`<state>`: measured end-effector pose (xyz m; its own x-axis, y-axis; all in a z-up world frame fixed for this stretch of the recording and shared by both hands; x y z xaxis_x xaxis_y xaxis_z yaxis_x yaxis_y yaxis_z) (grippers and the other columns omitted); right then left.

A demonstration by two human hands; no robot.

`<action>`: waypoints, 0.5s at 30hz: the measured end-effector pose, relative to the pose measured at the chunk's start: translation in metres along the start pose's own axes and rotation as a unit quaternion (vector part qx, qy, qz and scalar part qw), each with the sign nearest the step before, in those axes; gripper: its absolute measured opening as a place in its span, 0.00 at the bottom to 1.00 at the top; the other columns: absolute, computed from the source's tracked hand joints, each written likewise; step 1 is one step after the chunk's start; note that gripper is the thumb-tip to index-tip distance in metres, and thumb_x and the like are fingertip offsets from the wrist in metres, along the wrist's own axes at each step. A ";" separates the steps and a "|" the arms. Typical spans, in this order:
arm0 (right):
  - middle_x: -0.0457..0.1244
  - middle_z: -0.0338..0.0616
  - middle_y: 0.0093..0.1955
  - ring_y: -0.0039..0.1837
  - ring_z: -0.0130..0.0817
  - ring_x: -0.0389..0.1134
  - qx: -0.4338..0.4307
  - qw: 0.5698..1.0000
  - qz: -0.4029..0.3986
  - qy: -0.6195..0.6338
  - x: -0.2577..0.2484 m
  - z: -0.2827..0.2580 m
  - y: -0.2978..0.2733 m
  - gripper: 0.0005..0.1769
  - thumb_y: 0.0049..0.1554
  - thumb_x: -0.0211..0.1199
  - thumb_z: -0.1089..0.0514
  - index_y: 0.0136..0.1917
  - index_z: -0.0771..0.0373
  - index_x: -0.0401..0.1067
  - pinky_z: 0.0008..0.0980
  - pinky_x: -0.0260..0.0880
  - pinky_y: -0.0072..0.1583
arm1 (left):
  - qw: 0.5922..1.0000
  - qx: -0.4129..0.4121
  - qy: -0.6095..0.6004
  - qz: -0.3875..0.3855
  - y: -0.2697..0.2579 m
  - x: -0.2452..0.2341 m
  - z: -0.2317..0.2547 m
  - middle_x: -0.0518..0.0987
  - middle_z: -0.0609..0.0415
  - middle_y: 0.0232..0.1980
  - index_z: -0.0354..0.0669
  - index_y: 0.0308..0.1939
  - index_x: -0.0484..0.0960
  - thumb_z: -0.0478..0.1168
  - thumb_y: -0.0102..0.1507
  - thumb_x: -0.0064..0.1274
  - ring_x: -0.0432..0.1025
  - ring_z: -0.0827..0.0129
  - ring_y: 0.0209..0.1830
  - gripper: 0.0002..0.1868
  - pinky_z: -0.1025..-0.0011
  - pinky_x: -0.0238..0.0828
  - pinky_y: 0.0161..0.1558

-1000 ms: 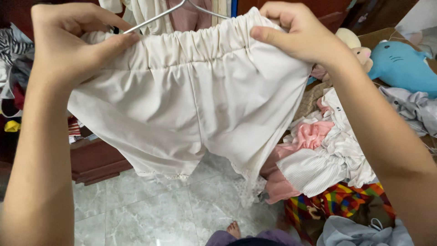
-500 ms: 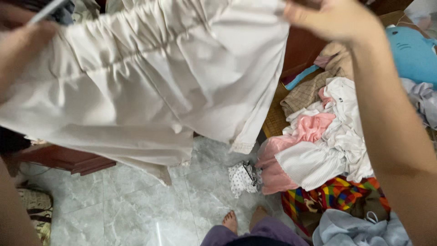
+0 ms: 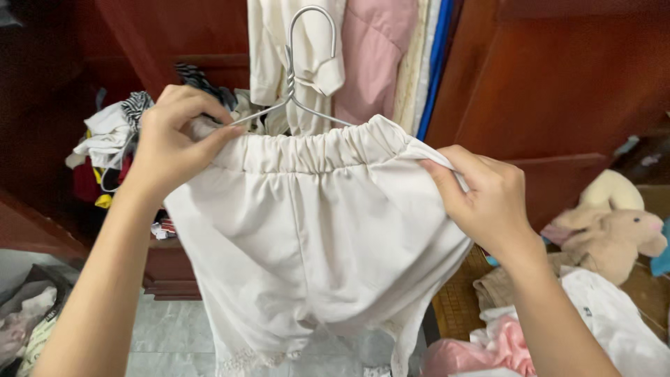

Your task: The person takes garments from a pile on a bed, places each on a metal hanger, and hangs them in a wooden wardrobe. They handle a white shirt, a pink striped shirt, and white shorts, adjusting each before placing it on the rail.

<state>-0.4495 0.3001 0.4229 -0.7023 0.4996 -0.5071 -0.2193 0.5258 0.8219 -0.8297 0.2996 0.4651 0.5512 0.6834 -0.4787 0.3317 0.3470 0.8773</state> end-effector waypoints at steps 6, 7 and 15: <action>0.69 0.48 0.41 0.40 0.42 0.70 -0.069 0.989 -0.063 -0.110 0.007 -0.080 0.068 0.14 0.58 0.67 0.50 0.54 0.59 0.77 0.36 0.68 0.41 | 0.945 -0.246 -0.211 -0.044 -0.029 0.035 -0.035 0.84 0.54 0.35 0.36 0.43 0.80 0.34 0.64 0.61 0.72 0.76 0.30 0.07 0.74 0.68 0.33; 0.69 0.49 0.45 0.43 0.43 0.71 -0.135 0.985 -0.037 -0.105 0.014 -0.102 0.083 0.20 0.58 0.65 0.49 0.60 0.62 0.73 0.36 0.69 0.43 | 0.954 -0.166 -0.249 -0.010 -0.029 0.036 -0.029 0.82 0.54 0.36 0.35 0.42 0.81 0.31 0.63 0.61 0.74 0.78 0.35 0.06 0.76 0.73 0.38; 0.69 0.41 0.43 0.36 0.22 0.67 0.105 0.933 -0.133 0.319 0.232 -0.107 0.172 0.14 0.69 0.55 0.55 0.63 0.63 0.73 0.28 0.69 0.37 | 0.954 -0.188 -0.227 -0.049 -0.066 0.033 -0.124 0.84 0.49 0.33 0.42 0.39 0.83 0.37 0.60 0.60 0.79 0.61 0.30 0.05 0.68 0.72 0.32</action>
<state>-0.7225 0.4328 0.4745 -0.9168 -0.1427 -0.3730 -0.3520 0.7299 0.5859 -0.9282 0.3787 0.3957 0.8349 0.3173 -0.4498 0.1468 0.6592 0.7375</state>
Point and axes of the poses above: each hand's wrist, its own y-axis towards the middle knuckle, its own x-axis out of the palm, z = x × y, the point moved 5 cm from there along y, towards the middle knuckle
